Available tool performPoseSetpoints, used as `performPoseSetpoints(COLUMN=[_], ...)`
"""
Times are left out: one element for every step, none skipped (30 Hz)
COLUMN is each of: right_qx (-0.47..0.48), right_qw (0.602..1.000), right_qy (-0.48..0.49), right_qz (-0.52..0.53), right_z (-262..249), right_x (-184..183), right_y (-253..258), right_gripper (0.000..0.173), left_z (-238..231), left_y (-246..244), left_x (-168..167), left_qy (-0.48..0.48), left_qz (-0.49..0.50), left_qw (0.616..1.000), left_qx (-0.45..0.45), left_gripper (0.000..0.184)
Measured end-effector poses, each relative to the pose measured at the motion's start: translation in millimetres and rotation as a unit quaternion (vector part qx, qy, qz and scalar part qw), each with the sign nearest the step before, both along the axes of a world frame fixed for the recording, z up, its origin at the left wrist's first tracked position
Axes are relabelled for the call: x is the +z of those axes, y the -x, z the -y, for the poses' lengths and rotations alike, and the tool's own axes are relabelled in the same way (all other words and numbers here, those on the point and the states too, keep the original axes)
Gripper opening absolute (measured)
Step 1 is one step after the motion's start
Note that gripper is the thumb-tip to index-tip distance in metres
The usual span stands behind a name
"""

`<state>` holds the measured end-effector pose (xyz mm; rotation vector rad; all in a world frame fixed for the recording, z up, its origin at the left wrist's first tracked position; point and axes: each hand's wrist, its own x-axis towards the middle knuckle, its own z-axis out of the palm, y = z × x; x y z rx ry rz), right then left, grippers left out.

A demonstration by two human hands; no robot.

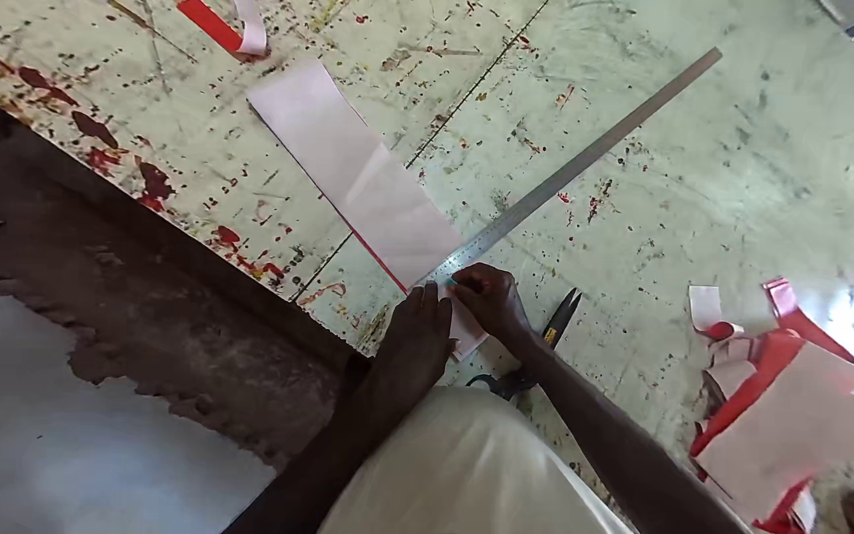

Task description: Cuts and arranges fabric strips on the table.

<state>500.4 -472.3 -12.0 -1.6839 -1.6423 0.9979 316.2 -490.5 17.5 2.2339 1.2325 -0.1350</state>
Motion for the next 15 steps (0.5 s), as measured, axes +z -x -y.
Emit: performPoseSetpoints(right_qx=[0.006,0.012,0.014,0.009,0.004,-0.002,-0.007,-0.012,-0.014,-0.014,-0.013,-0.011,-0.007,-0.003,0.001], right_qw=[1.0,1.0,1.0,1.0,1.0,1.0,1.0,1.0,1.0,1.0,1.0,1.0,1.0,1.0,1.0], right_qy=[0.001,0.001,0.001,0.003,0.007,0.008,0.008,0.008,0.005,-0.001,-0.007,-0.009,-0.01,-0.011,-0.011], right_qz=[0.009,0.016,0.018,0.014,0.008,0.002,-0.001,-0.002,-0.002,-0.002,-0.001,-0.001,0.0,0.002,0.005], right_z=[1,2,2,1,0,-1,-1,-2,-3,-4,-6,-8,-11,-14,-17], right_x=[3,7,5,0,-3,-5,-4,-3,-3,-3,-4,-4,-4,-5,-5], right_y=[2,4,5,4,4,3,3,2,2,0,-1,-2,-3,-4,-5], right_gripper=[0.011,0.009,0.009,0.01,0.01,0.01,0.01,0.01,0.01,0.01,0.01,0.011,0.012,0.012,0.013], left_z=[-1,-2,-3,-3,-2,-1,0,1,2,2,1,0,-1,-1,0], left_y=[0,-1,-1,-2,-3,-3,-3,-3,-4,-4,-5,-7,-8,-8,-8], left_x=[2,4,5,5,4,3,2,2,2,2,3,6,8,8,8], left_qy=[0.008,0.016,0.024,0.028,0.027,0.026,0.026,0.029,0.033,0.037,0.043,0.053,0.06,0.059,0.055], left_qz=[-0.006,-0.014,-0.025,-0.036,-0.043,-0.046,-0.046,-0.045,-0.044,-0.045,-0.053,-0.062,-0.067,-0.068,-0.069], left_qw=[1.0,1.0,0.999,0.999,0.998,0.998,0.998,0.998,0.998,0.997,0.997,0.996,0.995,0.995,0.995], left_qx=[-0.005,-0.011,-0.019,-0.028,-0.035,-0.039,-0.041,-0.042,-0.041,-0.04,-0.042,-0.043,-0.041,-0.04,-0.042], left_gripper=[0.062,0.063,0.065,0.066,0.067,0.068,0.067,0.066,0.065,0.064,0.064,0.064,0.064,0.064,0.064])
